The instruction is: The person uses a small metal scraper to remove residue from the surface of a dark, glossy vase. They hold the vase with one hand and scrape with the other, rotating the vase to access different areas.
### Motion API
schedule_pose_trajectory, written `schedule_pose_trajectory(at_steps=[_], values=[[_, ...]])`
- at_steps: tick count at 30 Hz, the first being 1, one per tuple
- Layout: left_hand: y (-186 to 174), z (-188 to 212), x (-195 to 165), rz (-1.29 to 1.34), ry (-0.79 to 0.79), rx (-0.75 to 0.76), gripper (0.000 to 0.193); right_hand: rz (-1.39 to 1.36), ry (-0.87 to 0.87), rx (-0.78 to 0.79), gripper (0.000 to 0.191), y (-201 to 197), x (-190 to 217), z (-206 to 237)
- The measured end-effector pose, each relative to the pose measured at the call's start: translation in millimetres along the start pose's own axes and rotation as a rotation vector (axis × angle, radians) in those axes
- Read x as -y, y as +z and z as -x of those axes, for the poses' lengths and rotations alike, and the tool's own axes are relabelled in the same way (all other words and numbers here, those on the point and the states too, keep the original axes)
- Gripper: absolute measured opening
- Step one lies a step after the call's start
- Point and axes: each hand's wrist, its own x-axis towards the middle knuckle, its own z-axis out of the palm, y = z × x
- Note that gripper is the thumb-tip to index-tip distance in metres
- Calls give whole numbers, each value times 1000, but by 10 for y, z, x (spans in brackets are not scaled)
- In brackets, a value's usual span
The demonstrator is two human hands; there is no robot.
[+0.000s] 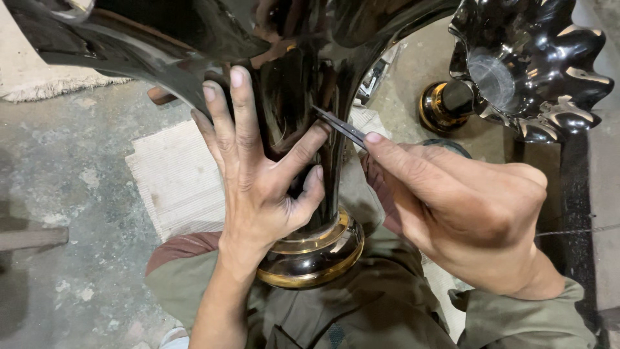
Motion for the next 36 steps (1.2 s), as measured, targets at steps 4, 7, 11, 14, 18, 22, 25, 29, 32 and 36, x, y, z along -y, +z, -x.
schedule_pose_trajectory(at_steps=[4,7,11,14,18,22,25,29,32,36], values=[[1,-6,-22,-31,6,18,41,-16,16,0,31,2,-33,14],[18,-3,-40,-25,-22,43,40,-34,-16,-22,29,-7,-68,22],[43,2,-53,-66,-7,38,39,-11,-64,-30,27,-16,-111,18],[49,3,-49,-66,-9,38,39,19,-85,-37,27,-11,-118,12],[49,8,-42,-64,-12,43,39,25,-67,-30,28,-13,-102,8],[38,16,-34,-65,-21,44,39,8,-62,-21,28,-10,-73,2],[31,15,-27,-57,-17,39,40,19,-68,-17,28,-9,-59,3],[21,5,-17,-41,-3,24,40,17,-42,-30,28,17,-41,12],[14,7,-13,-35,-1,15,41,19,-27,-32,28,26,-26,19],[14,15,2,-18,-4,13,42,33,-37,-43,27,30,-3,-5]])
